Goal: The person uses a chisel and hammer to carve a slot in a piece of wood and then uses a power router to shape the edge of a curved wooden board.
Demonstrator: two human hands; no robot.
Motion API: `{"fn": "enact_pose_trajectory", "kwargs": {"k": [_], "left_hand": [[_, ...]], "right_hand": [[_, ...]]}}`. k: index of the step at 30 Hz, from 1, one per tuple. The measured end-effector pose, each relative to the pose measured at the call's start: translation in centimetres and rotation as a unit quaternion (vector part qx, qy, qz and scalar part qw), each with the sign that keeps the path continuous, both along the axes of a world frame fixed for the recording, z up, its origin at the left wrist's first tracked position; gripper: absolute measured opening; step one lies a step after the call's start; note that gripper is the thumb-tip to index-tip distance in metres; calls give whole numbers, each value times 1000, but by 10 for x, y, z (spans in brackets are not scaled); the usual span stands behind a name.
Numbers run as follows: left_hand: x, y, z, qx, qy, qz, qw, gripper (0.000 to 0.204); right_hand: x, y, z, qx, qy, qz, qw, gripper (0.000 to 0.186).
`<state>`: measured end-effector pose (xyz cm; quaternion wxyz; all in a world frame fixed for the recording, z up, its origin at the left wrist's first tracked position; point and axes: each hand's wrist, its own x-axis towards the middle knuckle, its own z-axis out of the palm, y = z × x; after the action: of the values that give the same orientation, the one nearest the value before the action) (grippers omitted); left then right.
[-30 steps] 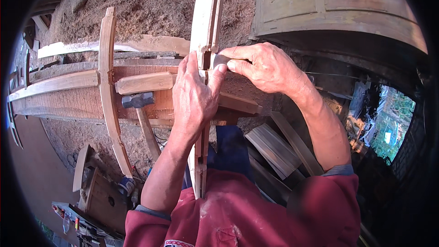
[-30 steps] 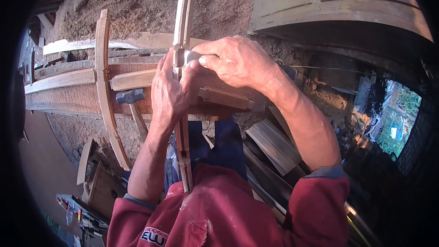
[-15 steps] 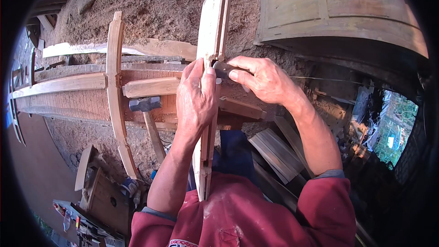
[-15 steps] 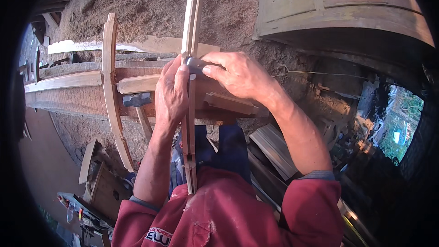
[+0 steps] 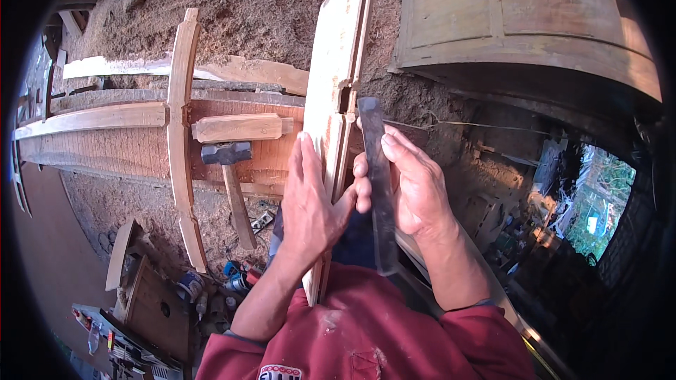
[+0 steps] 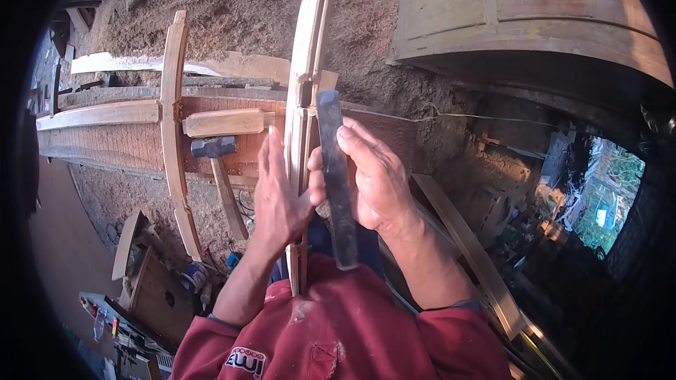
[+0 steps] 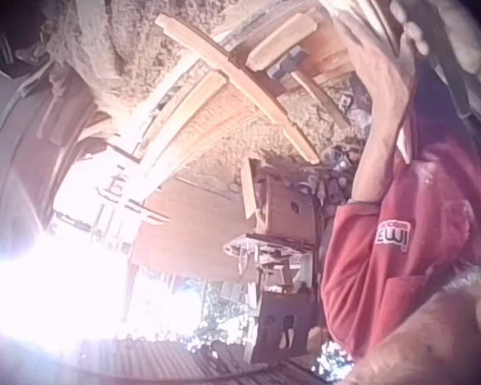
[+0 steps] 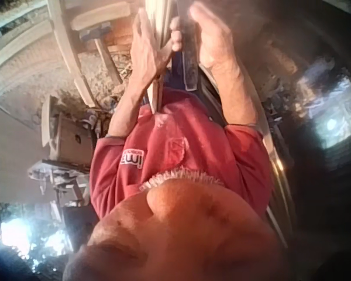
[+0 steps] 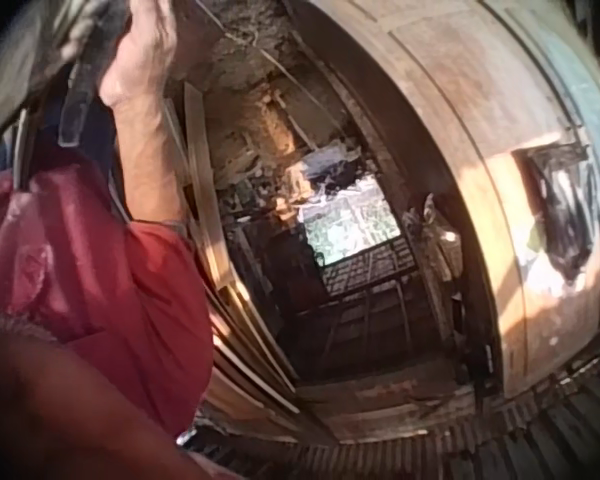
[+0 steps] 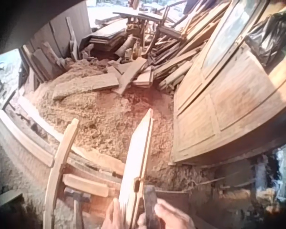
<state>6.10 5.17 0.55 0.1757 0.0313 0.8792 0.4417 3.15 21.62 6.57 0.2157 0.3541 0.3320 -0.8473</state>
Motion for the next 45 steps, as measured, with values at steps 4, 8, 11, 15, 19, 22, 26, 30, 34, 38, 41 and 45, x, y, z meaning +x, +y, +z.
{"fn": "enact_pose_trajectory", "kwargs": {"k": [4, 8, 11, 15, 19, 22, 26, 30, 34, 38, 41, 45], "left_hand": [[13, 5, -10, 14, 33, 1, 999, 94], [15, 12, -14, 46, -22, -9, 999, 93], [20, 23, -18, 55, 8, -9, 998, 92], [22, 33, -15, 101, -49, 8, 994, 93], [24, 41, -13, 83, -50, -2, 995, 94], [23, 44, -13, 69, -59, -5, 996, 94], [22, 46, -12, 70, -61, -10, 996, 93], [22, 46, -11, 73, -76, -9, 994, 90], [22, 47, -11, 72, -77, -7, 994, 89], [23, 48, -12, 75, -75, -9, 994, 90], [23, 47, -12, 72, -75, -11, 995, 90], [23, 47, -14, 67, -66, -14, 995, 89]], "right_hand": [[12, -12, 8, 125, 46, 77, 988, 63], [14, -17, 23, 269, 52, 163, 948, 68], [8, -24, 29, 340, 56, 199, 917, 67], [6, -16, 32, 426, 26, 268, 864, 55], [4, -11, 32, 467, 24, 272, 841, 51], [0, -8, 32, 479, 27, 293, 827, 50], [-6, 0, 33, 485, 27, 321, 813, 49], [-6, -1, 29, 495, 34, 317, 808, 48], [-1, -7, 21, 511, 49, 294, 806, 47], [-1, -10, 17, 522, 62, 278, 804, 46], [-2, -8, 13, 523, 70, 276, 803, 45], [0, -7, 6, 539, 97, 274, 790, 45]]}}
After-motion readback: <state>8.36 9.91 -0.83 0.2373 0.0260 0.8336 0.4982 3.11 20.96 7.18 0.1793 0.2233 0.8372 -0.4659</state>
